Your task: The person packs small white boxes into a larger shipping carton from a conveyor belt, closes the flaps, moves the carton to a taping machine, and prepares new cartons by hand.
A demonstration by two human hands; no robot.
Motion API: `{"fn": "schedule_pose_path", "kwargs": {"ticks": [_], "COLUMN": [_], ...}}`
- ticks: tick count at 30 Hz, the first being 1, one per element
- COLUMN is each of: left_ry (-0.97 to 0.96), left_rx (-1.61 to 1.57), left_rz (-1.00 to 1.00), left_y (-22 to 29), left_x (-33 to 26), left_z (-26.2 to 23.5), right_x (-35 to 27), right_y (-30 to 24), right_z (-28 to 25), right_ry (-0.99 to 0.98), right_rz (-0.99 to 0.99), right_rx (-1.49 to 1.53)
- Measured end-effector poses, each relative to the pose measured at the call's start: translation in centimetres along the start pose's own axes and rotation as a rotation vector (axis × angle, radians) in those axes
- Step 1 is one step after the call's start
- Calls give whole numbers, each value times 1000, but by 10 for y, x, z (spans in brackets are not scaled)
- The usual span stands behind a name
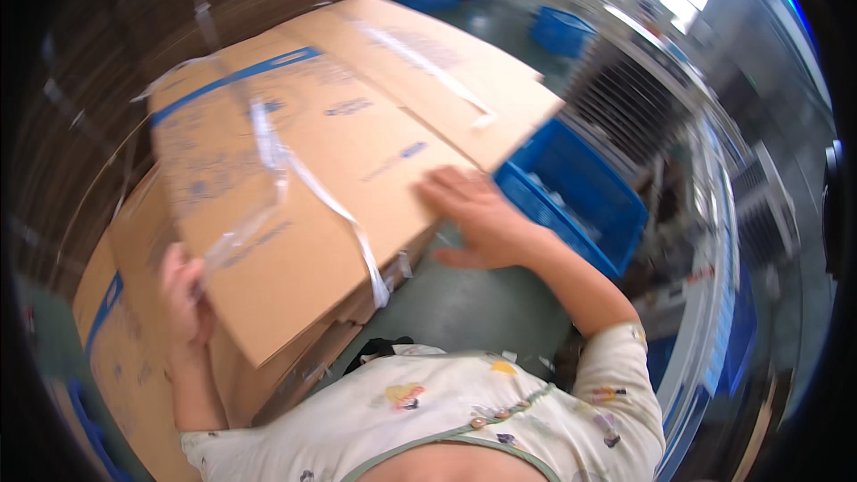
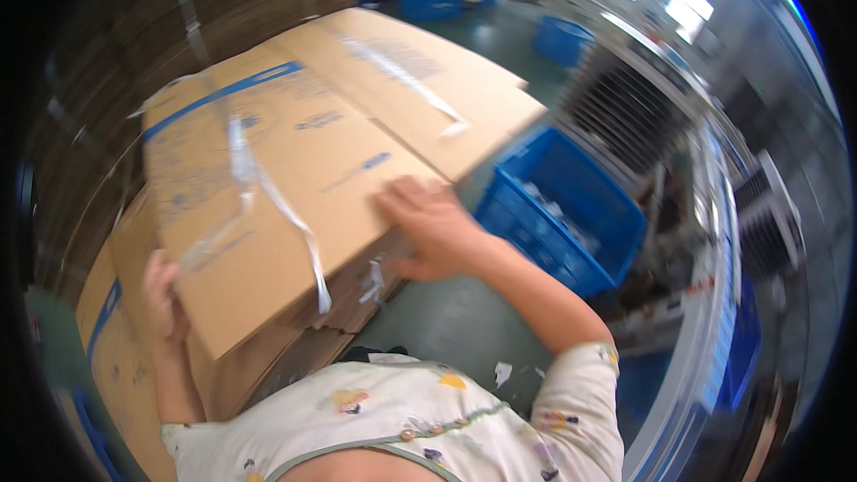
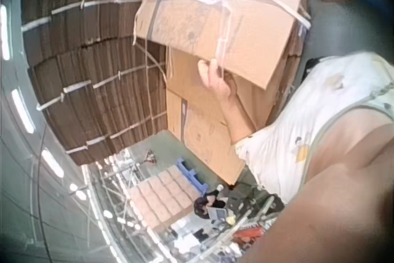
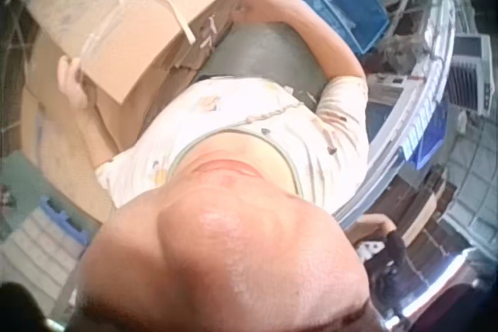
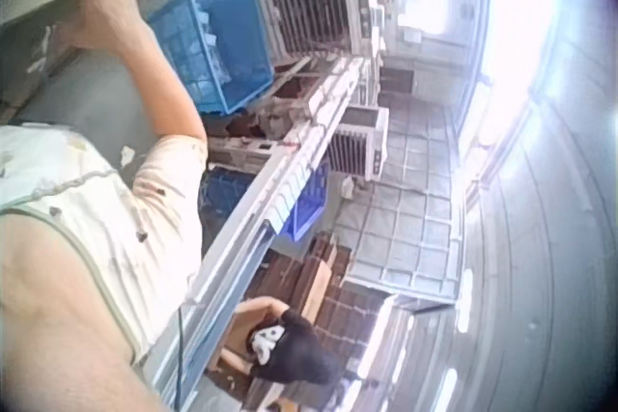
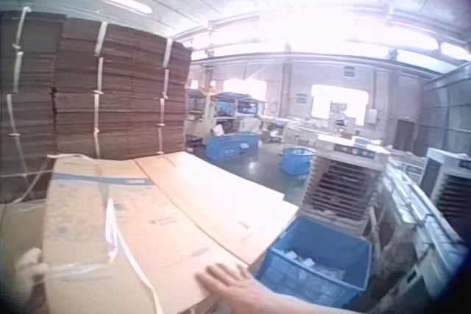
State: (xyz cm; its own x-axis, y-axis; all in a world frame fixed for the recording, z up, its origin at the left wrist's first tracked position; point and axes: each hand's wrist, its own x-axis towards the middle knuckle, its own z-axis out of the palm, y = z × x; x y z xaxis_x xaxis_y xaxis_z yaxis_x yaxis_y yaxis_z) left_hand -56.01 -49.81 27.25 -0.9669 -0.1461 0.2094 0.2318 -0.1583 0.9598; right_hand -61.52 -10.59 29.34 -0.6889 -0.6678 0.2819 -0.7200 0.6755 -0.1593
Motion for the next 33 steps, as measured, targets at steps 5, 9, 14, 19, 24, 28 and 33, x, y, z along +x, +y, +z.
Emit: {"fn": "schedule_pose_path", "kwargs": {"ticks": [5, 9, 14, 19, 24, 28, 33], "left_ry": [-84, -633, -178, -817, -1087, -1737, -2075], "left_rx": [-588, 196, 613, -28, -114, -170, -524], "left_rz": [293, 881, 638, 193, 149, 568, 924], "left_y": [86, 74, 34, -34, -30, 0, 15], "left_x": [59, 118, 302, 297, 153, 65, -138], "left_z": [122, 210, 249, 402, 541, 629, 574], "right_x": [26, -16, -204, -375, -366, -382, -310], "right_y": [37, 31, -85, -233, -384, -457, -500], "right_z": [-32, -165, -299, -233, -74, 75, 188], "right_ry": [575, 1064, 1544, 1904, 2382, 2825, 1763], "right_rz": [251, 261, 146, 429, 726, 582, 2937], "right_rx": [51, -135, 24, -284, -530, -746, -724]}}
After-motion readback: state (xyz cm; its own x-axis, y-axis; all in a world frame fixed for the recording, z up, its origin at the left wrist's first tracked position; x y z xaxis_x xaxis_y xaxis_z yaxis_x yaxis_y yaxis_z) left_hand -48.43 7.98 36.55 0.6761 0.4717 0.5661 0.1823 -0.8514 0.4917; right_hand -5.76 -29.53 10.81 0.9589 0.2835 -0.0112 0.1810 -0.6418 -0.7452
